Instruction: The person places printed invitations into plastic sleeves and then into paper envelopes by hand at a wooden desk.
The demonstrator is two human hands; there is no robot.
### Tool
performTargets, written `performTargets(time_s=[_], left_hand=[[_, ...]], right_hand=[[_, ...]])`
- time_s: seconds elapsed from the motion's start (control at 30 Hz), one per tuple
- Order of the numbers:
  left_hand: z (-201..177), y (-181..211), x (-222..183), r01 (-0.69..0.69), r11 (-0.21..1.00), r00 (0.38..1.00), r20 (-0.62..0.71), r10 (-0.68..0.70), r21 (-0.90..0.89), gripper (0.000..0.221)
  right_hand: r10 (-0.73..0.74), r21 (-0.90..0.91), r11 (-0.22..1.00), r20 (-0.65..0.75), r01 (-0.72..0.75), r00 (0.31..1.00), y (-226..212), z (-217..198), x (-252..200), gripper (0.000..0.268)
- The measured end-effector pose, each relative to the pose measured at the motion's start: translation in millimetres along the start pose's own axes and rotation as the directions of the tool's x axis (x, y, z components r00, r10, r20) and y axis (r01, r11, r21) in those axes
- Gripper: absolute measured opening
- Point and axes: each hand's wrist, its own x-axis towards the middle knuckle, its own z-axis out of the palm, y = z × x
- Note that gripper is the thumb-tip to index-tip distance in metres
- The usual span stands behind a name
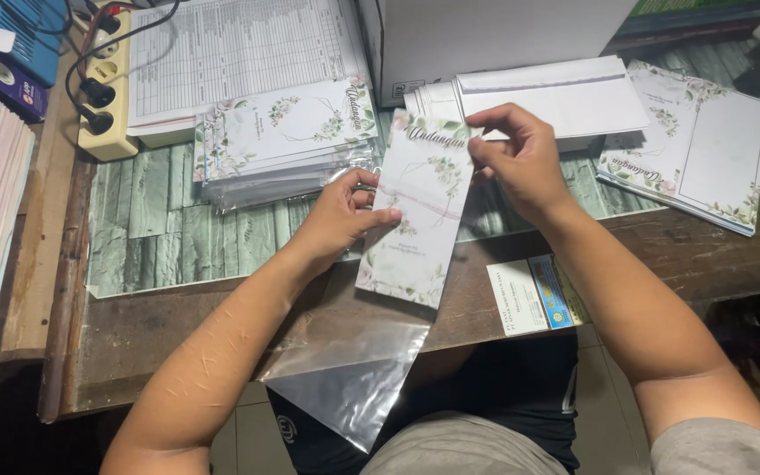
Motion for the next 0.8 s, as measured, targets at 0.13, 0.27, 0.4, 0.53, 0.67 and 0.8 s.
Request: performTargets(time_s=[0.13,0.27,0.4,0.53,0.67,0.8], left_hand=[[-1.9,-4.8,4.8,-0.042,0.998,0.998,-0.037,0.040,-0.043,0.039],[-7.0,-8.0,9.7,-0.097,0.989,0.988,-0.132,0.081,-0.116,0.042],[0.7,3.4,2.1,-0.173,0.974,0.964,-0.229,0.138,-0.143,0.039],[-4.6,-12.7,13.9,-0.251,0.950,0.941,-0.274,0.196,-0.183,0.041],[0.5,-8.6,9.4,-0.322,0.915,0.919,-0.314,0.240,-0.243,0.041],[-4.9,-11.1,13.6,-0.371,0.892,0.902,-0.330,0.279,-0.259,0.035]], right_hand=[[0.035,-0.084,0.996,0.132,-0.024,0.991,11.0,7.1,-3.9,0.020],[0.067,-0.086,0.995,0.276,-0.044,0.959,12.9,14.1,-7.8,0.013],[0.114,-0.034,0.993,0.410,-0.110,0.905,-6.6,27.6,-17.4,0.027],[0.107,-0.093,0.993,0.508,-0.069,0.855,-1.8,23.4,-14.7,0.030],[0.125,-0.064,0.992,0.517,-0.108,0.847,-13.0,28.5,-18.6,0.028],[0.211,0.024,0.968,0.458,-0.249,0.864,-17.6,31.4,-18.3,0.047]])
